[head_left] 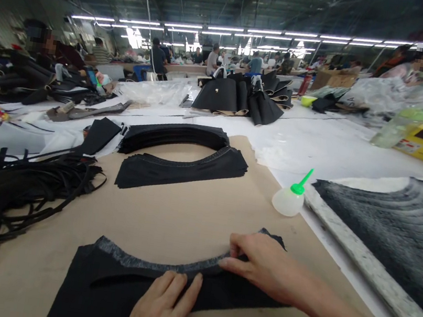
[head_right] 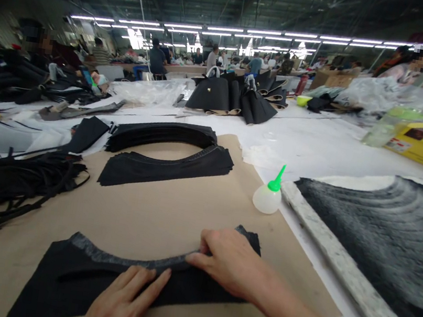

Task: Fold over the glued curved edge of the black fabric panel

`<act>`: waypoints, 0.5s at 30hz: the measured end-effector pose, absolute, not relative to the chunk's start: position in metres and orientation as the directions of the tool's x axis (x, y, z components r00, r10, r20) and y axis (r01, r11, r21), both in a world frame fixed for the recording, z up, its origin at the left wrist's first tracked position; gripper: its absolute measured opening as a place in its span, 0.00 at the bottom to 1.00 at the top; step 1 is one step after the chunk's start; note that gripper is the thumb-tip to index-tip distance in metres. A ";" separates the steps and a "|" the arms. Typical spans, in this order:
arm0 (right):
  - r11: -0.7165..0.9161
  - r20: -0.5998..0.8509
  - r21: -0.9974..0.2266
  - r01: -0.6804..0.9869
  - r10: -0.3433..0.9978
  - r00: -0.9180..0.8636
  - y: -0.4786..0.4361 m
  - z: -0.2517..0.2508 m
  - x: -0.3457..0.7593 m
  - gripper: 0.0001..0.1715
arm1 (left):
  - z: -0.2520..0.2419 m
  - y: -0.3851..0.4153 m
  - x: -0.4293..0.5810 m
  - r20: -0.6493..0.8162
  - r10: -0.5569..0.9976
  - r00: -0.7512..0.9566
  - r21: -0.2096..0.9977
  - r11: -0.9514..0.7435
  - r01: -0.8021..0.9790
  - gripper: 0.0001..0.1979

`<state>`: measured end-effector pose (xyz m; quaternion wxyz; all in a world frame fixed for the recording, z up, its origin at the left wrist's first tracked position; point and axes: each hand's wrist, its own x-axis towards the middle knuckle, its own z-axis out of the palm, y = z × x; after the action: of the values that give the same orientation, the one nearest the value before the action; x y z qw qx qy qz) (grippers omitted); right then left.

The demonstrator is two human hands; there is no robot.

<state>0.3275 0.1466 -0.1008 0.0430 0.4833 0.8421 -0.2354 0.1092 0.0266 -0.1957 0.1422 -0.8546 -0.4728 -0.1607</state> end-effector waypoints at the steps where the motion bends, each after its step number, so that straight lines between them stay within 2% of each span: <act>1: 0.403 -0.320 -0.386 0.830 0.785 -0.530 0.150 -0.099 0.334 0.15 | -0.197 0.026 0.110 0.404 0.773 0.490 -0.090 -0.499 0.862 0.26; 6: 0.369 -0.346 -0.420 0.829 0.780 -0.522 0.158 -0.103 0.344 0.09 | -0.199 0.023 0.117 0.412 0.801 0.434 -0.072 -0.446 0.892 0.28; 10: 0.367 -0.341 -0.412 0.834 0.787 -0.514 0.158 -0.110 0.341 0.08 | -0.200 0.020 0.120 0.419 0.827 0.375 -0.044 -0.394 0.918 0.27; 15: 0.389 -0.330 -0.389 0.835 0.787 -0.521 0.159 -0.112 0.340 0.08 | -0.202 0.022 0.122 0.431 0.819 0.379 -0.047 -0.399 0.916 0.24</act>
<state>0.3397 0.1593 -0.1122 0.0459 0.4874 0.8321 -0.2606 0.1225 0.0218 -0.2023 0.1405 -0.8185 -0.5298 -0.1723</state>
